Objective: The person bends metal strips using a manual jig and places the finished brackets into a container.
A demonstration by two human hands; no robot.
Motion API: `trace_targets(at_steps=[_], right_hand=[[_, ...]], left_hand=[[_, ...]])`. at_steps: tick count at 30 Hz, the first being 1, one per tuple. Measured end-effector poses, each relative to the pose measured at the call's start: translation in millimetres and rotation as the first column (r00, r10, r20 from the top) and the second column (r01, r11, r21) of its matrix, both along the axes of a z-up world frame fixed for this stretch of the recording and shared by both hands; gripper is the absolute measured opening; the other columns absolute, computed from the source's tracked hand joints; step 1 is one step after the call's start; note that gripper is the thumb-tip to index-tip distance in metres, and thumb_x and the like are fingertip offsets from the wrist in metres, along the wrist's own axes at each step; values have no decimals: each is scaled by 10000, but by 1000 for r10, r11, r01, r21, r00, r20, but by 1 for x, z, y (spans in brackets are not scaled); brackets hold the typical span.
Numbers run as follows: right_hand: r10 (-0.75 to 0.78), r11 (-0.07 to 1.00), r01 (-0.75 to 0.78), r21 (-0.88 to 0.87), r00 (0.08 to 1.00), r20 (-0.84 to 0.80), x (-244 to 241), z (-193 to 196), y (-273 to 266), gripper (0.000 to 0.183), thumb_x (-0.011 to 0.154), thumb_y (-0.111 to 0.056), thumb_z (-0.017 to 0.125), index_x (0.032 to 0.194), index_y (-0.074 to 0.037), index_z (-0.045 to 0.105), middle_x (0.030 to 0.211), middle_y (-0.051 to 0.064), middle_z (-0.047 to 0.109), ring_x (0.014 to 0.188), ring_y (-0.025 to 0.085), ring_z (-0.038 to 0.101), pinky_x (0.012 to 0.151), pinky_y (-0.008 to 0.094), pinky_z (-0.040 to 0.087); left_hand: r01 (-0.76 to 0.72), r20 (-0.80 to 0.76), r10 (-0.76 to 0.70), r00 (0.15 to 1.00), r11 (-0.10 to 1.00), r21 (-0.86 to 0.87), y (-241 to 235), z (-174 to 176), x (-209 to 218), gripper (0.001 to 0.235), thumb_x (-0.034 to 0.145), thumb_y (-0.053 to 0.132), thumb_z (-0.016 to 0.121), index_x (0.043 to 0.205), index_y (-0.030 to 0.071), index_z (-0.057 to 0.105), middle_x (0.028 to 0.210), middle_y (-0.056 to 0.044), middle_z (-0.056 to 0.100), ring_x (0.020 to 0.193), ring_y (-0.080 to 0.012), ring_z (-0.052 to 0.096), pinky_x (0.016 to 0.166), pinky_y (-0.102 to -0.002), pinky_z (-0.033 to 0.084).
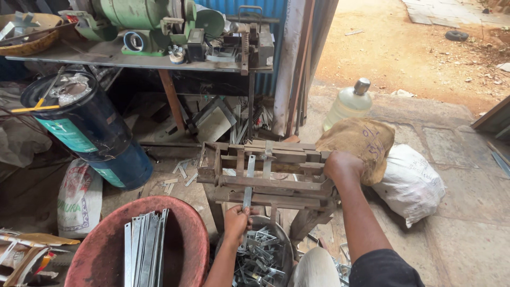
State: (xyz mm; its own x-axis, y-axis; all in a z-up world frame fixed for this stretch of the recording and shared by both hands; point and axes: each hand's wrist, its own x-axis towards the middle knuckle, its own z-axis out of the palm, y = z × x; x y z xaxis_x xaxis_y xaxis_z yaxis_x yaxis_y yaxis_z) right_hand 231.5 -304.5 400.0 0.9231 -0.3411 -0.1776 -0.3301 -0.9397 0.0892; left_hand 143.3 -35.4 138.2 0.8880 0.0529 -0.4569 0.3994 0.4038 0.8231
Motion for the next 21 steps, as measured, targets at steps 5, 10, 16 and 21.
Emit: trace_targets(at_steps=[5,10,16,21], right_hand=[[-16,1000,17,9,999,-43,-3,7,3,368,866,-215,686,1221,-148,758,1320,108,694,1204,314,688,935,447,587],[-8,1000,9,-28,998,61,-26,-6,1,255,937,-215,637,1128,-139,788,1206,121,749,1075,306,748,815,445,626],[101,983,-19,-182,886,452,-114,-76,1,318,970,-438,618,865,-154,715,839,89,754,773,280,761,599,395,595],[-65,980,-75,186,759,648,-179,-149,24,359,1066,-340,453,1188,-37,603,740,140,686,532,296,710,398,369,533]], left_hand=[[-46,33,47,998,998,-37,-5,10,-5,107,1022,67,510,1036,10,598,1022,-123,773,540,-86,467,430,-253,349],[-43,32,44,999,998,-49,-5,8,-3,114,1026,70,503,1027,11,601,1014,-125,769,545,-93,469,429,-252,355],[-4,115,-2,993,999,52,7,-17,1,174,1046,114,555,1058,-30,651,999,-118,742,649,-138,581,559,-314,482],[-231,147,202,968,947,223,24,-21,-14,217,1036,191,539,1155,36,634,1066,-78,735,809,-151,663,767,-320,526]])
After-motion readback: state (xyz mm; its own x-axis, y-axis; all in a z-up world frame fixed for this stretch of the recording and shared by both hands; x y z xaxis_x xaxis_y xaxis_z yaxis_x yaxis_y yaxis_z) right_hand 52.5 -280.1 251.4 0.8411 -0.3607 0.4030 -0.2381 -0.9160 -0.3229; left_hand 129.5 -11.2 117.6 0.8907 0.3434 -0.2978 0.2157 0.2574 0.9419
